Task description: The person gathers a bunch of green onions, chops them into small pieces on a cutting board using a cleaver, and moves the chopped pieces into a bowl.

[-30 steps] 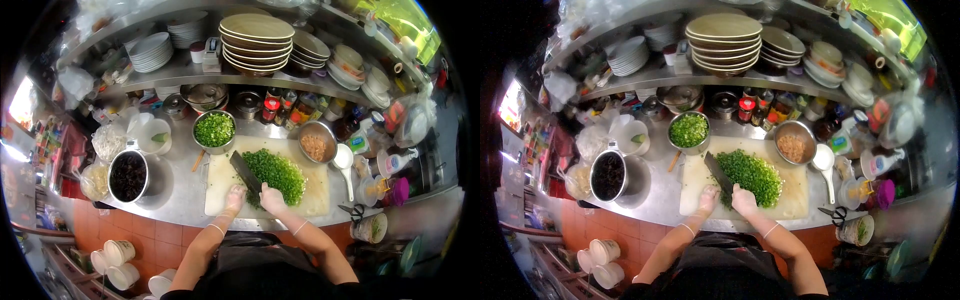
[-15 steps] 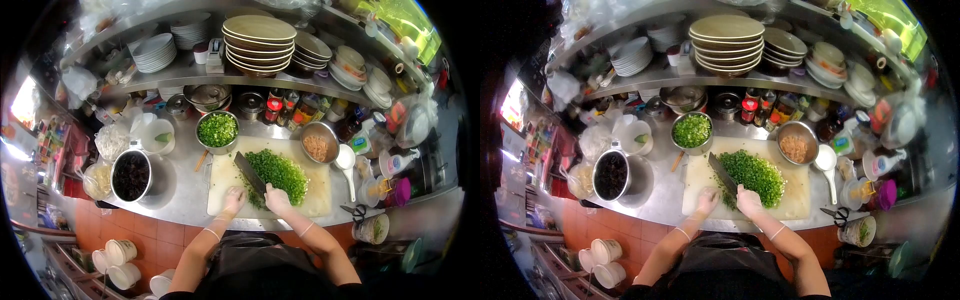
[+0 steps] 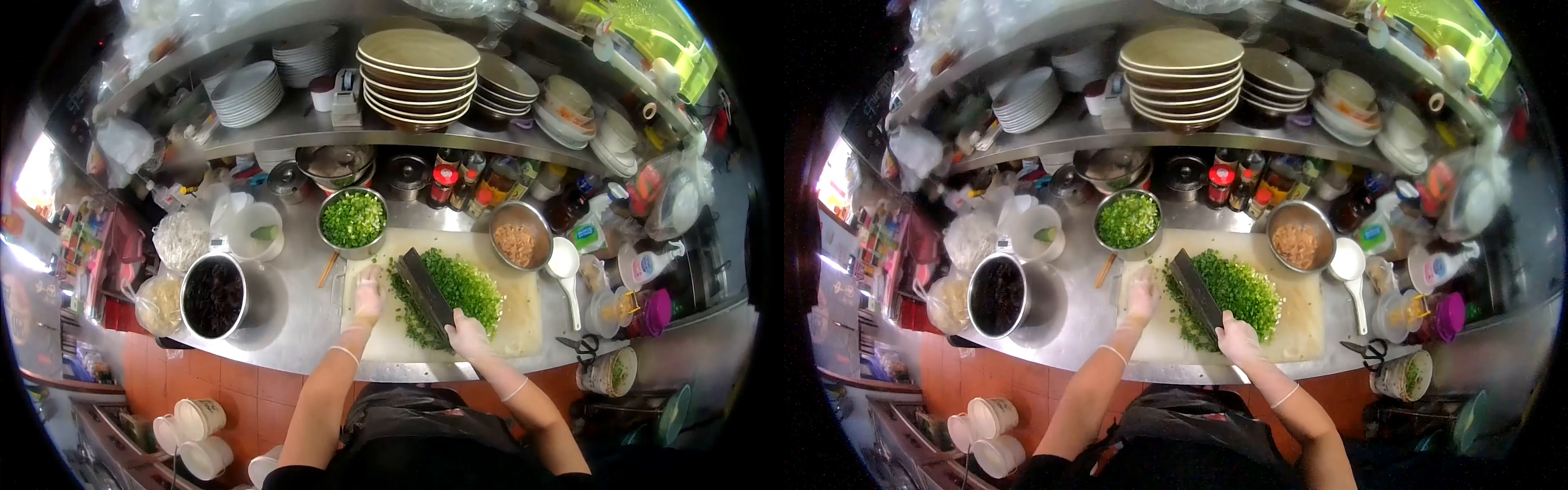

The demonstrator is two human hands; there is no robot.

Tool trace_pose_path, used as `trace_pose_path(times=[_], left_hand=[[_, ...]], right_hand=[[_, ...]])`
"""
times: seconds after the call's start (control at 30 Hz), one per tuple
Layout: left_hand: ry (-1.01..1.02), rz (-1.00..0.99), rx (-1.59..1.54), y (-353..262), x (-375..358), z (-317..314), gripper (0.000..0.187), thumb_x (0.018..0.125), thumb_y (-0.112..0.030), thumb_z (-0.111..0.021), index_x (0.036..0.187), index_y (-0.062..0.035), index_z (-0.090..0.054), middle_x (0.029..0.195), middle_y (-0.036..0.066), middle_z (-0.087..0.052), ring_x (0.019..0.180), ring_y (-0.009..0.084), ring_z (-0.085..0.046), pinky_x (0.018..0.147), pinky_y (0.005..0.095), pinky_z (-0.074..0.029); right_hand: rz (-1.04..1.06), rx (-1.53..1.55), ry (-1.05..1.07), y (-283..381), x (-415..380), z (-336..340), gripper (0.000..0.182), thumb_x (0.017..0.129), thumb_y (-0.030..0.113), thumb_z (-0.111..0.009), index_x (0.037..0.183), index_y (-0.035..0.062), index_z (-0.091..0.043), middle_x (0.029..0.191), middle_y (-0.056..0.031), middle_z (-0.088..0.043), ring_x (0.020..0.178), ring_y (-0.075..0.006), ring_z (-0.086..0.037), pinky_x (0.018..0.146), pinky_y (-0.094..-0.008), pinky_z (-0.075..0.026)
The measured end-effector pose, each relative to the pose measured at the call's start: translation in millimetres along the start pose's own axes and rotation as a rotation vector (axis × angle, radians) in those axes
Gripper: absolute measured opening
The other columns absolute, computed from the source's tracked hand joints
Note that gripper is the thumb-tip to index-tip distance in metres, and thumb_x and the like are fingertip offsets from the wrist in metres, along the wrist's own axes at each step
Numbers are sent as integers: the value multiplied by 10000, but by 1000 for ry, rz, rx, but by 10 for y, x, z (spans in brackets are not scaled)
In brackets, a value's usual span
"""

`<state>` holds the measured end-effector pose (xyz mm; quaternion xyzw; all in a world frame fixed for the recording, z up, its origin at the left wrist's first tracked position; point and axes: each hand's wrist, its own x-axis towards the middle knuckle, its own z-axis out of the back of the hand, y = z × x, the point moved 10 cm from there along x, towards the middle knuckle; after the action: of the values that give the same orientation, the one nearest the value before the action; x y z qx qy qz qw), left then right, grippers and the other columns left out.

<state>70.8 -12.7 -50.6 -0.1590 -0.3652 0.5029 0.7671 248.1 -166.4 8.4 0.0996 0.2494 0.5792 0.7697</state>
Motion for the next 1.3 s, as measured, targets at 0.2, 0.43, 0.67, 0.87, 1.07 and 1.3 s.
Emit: trace_pose_path(times=[0.2, 0.43, 0.67, 0.87, 1.07, 1.3], left_hand=[[346, -49, 30, 279, 81, -545, 340, 731, -39, -512, 1063, -59, -583, 1032, 161, -586, 1026, 353, -507, 947, 408, -385], [198, -57, -159, -395, -648, -18, 347, 719, -13, -539, 1064, -33, -566, 1043, 158, -574, 1026, 351, -503, 960, 424, -365], [228, -64, -211, -432, -867, -155, 322, 725, -41, -594, 1046, -44, -567, 1058, 151, -574, 1028, 340, -510, 961, 413, -377], [164, -20, -237, -429, -923, -27, 253, 771, -95, -583, 1020, -63, -615, 1075, 143, -600, 1050, 313, -532, 942, 392, -401], [82, 305, -176, 349, -617, 457, 270, 781, -164, -635, 1028, -55, -640, 1018, 159, -631, 1015, 288, -561, 914, 379, -416], [-486, 660, 19, 1762, 655, 2009, 394, 734, -143, -652, 1110, -45, -585, 1117, 168, -572, 946, 310, -554, 857, 379, -438]], right_hand=[[-53, 35, -13, -134, -81, 31, 283, 821, 188, -555, 994, -17, -465, 700, -242, -605, 691, -414, -602, 663, -498, -473], [-25, 2, 46, 74, -114, -3, 274, 823, 204, -554, 989, 6, -464, 708, -236, -606, 677, -419, -597, 637, -496, -475], [52, -196, 116, 225, 112, -491, 213, 835, 168, -501, 948, -7, -457, 697, -218, -615, 668, -381, -624, 615, -475, -493], [68, -86, 24, 179, 209, -250, 244, 827, 208, -539, 962, 13, -478, 667, -223, -600, 654, -401, -604, 608, -494, -478], [42, 63, -95, -20, -48, 175, 318, 799, 230, -591, 1056, 56, -523, 732, -224, -609, 710, -393, -605, 648, -485, -471], [42, 319, -225, -247, -291, 410, 217, 776, 155, -625, 968, 60, -586, 731, -195, -608, 670, -363, -601, 609, -418, -473]])
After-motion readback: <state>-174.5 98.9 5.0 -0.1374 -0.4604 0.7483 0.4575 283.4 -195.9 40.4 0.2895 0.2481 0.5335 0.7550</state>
